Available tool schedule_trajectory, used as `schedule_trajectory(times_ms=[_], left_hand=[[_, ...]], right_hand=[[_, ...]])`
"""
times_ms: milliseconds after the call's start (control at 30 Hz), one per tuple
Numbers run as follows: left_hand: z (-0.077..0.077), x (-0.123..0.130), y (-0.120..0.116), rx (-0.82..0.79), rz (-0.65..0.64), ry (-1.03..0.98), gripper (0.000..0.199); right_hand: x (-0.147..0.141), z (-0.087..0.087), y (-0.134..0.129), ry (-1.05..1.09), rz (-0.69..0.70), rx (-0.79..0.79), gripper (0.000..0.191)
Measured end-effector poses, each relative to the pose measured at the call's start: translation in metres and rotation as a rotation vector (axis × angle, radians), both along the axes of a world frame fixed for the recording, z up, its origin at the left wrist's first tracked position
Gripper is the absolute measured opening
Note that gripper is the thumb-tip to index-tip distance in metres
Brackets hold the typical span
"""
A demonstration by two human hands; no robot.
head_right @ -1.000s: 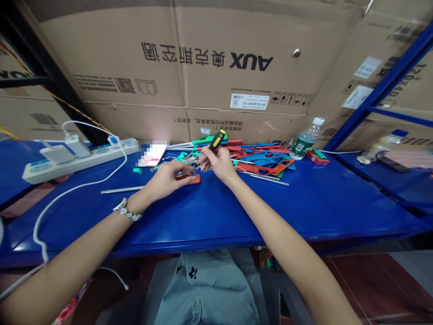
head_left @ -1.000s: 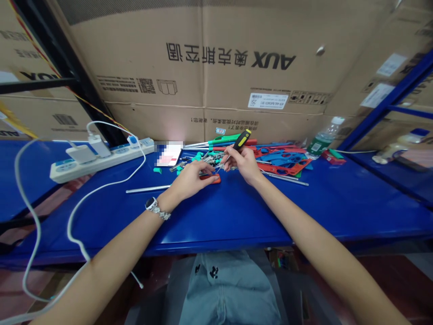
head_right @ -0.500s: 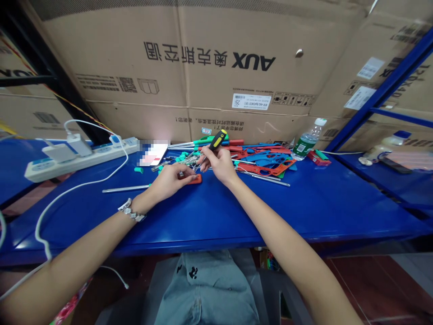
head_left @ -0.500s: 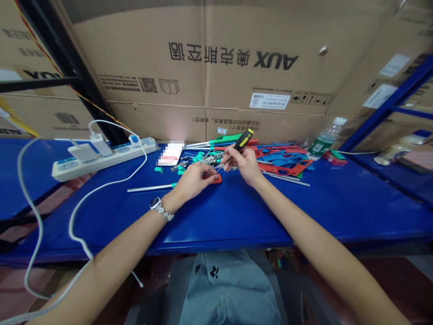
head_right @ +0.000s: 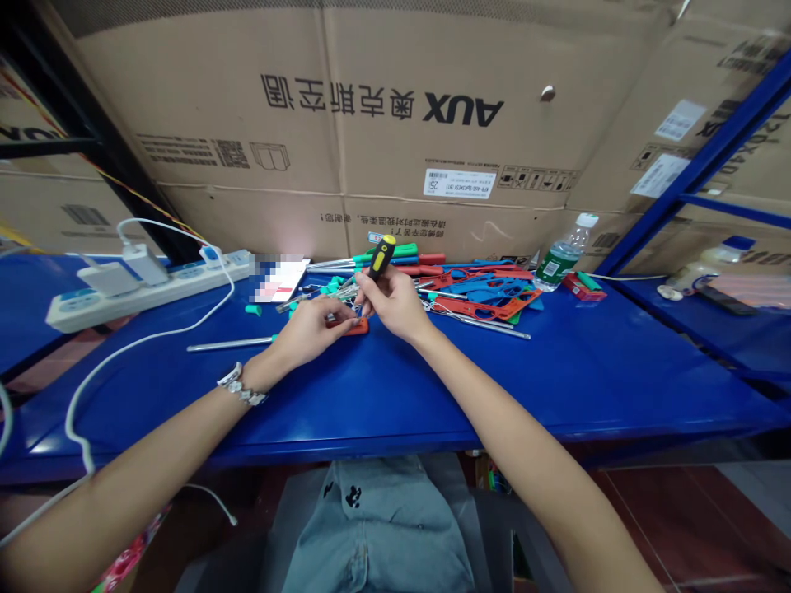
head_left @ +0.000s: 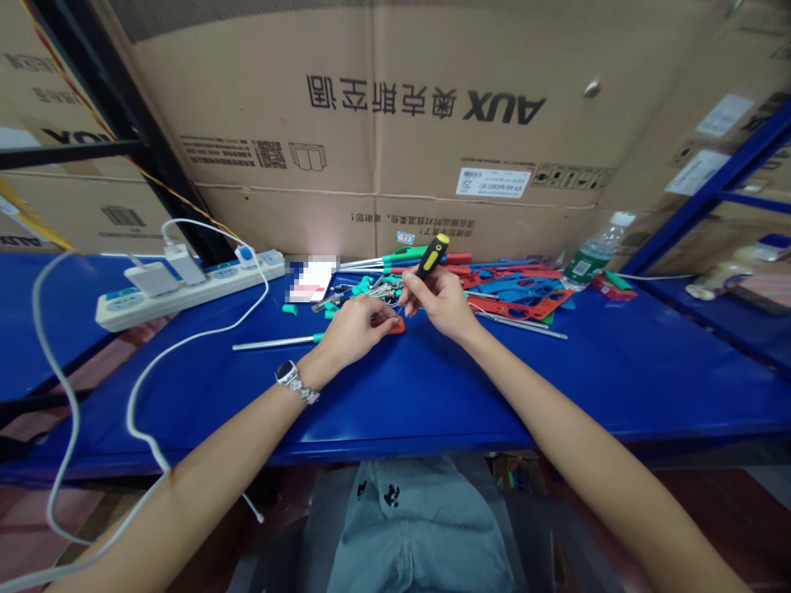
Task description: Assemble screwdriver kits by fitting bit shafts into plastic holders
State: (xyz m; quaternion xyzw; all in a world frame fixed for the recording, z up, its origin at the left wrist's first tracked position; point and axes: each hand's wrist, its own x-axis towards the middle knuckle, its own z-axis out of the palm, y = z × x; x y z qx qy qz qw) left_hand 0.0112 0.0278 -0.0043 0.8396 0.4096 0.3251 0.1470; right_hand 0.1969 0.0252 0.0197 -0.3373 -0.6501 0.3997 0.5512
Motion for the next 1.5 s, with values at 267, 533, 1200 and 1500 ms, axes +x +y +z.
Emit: schedule_trajectory(times_ms=[267,533,1200,1500], left_hand=[[-0.003,0.003,0.0,-0.075,-0.044,-0.08,0.015],[-0.01,-0.008,0.009,0.003,-0.082,0.171,0.033],[-0.012,-0.008,0.01,-0.024,-0.098,0.203,0.029],[-0.013,-0.007,0.009,-0.017,-0.103,0.199,0.028]], right_hand=[[0.0,0.004,-0.003,-0.018,-0.024,0.024,0.049],[0.003,-0.001,0.002,-0.043,-0.033,0.009,0.05],[0.003,-0.009,0.007,-0.064,-0.03,0.0,0.05],[0.001,-0.012,0.009,-0.109,-0.008,-0.032,0.05]])
